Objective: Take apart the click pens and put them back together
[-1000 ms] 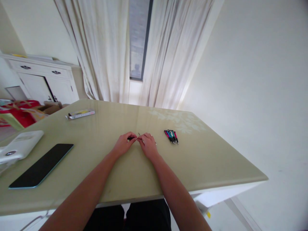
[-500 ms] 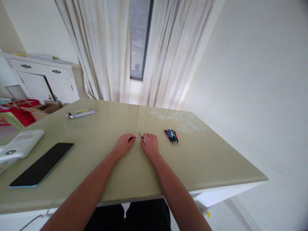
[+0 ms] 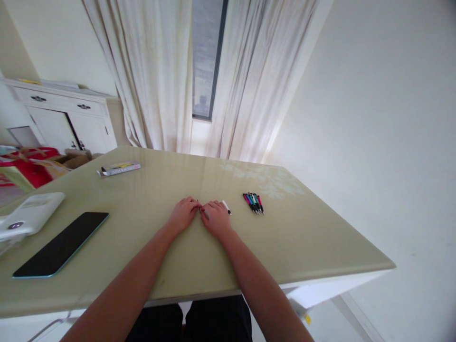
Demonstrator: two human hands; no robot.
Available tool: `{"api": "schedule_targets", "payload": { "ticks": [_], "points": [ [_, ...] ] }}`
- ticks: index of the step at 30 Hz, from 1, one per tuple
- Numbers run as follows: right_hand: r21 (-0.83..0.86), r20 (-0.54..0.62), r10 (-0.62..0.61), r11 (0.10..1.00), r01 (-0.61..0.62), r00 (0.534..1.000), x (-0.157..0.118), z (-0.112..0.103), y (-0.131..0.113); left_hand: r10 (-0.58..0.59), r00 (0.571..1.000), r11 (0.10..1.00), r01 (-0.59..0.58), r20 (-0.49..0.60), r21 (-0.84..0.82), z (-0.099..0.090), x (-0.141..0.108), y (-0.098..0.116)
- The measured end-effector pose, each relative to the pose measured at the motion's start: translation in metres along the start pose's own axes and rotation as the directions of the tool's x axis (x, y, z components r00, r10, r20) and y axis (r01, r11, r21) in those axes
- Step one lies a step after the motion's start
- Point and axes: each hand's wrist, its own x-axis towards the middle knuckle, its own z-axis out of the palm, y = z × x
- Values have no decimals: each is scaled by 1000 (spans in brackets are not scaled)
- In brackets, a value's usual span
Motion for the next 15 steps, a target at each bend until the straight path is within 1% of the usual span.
{"api": "schedule_targets", "payload": {
  "ticks": [3, 5, 9, 15],
  "points": [
    [-11, -41, 174, 985, -174, 984, 0, 0, 5, -3, 1000, 1000, 3, 14, 8, 0, 0, -2],
    [-37, -37, 236, 971, -237, 971, 0, 0, 7, -11, 1000, 1000, 11, 15, 9, 0, 1, -3],
    [-85, -32, 234, 968, -236, 972, -1, 3, 9, -19, 1000, 1000, 19, 4, -2, 0, 1, -2],
    [-91, -42, 212, 972, -215, 976, -2, 5, 8, -22, 998, 999, 20, -51, -38, 2, 1, 2]
  ]
}}
